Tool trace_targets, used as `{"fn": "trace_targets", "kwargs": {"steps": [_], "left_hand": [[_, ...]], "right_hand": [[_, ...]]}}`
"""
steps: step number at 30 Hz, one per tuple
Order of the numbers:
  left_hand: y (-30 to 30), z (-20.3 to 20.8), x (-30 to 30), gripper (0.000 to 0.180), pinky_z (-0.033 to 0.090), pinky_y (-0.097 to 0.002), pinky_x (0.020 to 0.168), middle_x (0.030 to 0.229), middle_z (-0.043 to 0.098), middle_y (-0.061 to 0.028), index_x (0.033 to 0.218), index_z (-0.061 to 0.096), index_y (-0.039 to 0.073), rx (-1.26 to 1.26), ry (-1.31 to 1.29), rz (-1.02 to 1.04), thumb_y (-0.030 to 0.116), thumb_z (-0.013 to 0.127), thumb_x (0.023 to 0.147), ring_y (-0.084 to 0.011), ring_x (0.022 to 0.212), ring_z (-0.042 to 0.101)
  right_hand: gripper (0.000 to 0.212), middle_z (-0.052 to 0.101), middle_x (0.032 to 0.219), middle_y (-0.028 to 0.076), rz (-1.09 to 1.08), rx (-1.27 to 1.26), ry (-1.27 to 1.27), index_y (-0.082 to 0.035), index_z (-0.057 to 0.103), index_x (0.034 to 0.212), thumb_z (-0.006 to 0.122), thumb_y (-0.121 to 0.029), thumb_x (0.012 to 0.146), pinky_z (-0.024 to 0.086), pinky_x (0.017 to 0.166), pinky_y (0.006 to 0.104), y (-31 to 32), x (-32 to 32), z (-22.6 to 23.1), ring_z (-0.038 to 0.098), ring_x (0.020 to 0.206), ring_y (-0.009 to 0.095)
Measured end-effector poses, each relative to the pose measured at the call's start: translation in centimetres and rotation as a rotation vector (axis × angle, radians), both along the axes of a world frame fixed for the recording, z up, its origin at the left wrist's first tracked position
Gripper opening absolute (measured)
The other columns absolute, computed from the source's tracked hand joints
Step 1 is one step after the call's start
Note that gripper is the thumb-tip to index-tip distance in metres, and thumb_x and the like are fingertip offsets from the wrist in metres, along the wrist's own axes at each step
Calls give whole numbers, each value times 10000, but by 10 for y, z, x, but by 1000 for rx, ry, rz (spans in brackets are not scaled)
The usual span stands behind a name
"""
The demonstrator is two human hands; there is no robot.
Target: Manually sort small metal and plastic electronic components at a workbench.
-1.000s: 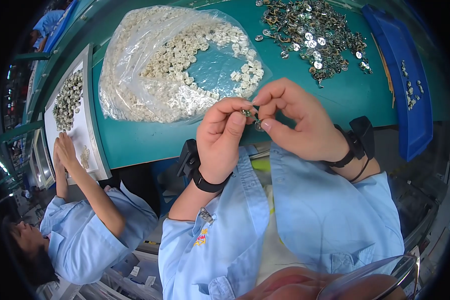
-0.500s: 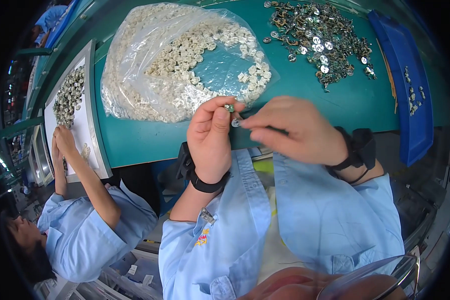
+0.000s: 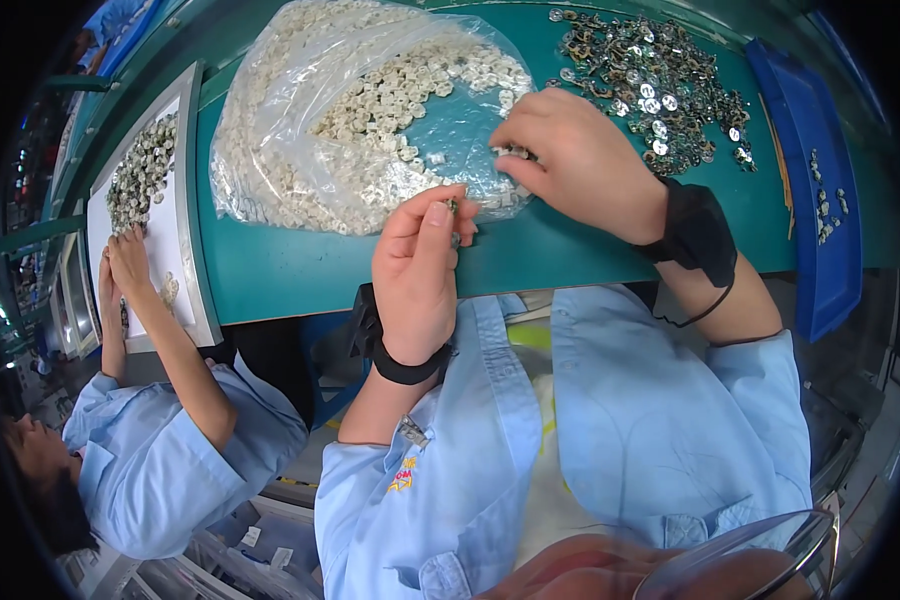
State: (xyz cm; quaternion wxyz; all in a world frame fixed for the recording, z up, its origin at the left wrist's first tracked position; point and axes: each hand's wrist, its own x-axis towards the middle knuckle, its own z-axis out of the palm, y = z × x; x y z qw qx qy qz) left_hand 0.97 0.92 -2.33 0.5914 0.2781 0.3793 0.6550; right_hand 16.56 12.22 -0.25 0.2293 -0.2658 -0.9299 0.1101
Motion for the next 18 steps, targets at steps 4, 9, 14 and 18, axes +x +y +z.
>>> {"fn": "trace_targets", "kwargs": {"steps": [4,9,14,18], "left_hand": [[0,1,-2,229,393,-192,696,931,588,-66,1064,536,1,-19,57,-3,134,491,883,-72,775,492],[3,5,6,227,406,-199,713,918,604,-69,1057,541,3,-15,35,-51,132,513,872,-80,787,518],[7,6,24,216,419,-210,713,906,615,-79,1047,545,-1,11,-42,-131,104,526,859,-95,782,548],[8,13,46,208,434,-225,728,901,619,-93,1033,548,-8,17,-56,-178,77,542,844,-117,808,575]], "right_hand": [[111,568,851,60,-34,-330,168,-14,581,867,587,-59,765,438,659,249,-5,3,16,546,721,169],[125,568,887,35,1,-892,409,-5,562,921,551,-53,805,424,678,199,-19,21,27,520,738,81],[149,562,897,59,-22,-1282,673,-2,550,961,540,-58,824,424,688,209,-32,48,28,514,748,90],[161,565,882,79,77,-1408,960,1,539,979,537,-58,829,431,705,243,-40,65,16,522,757,124]]}}
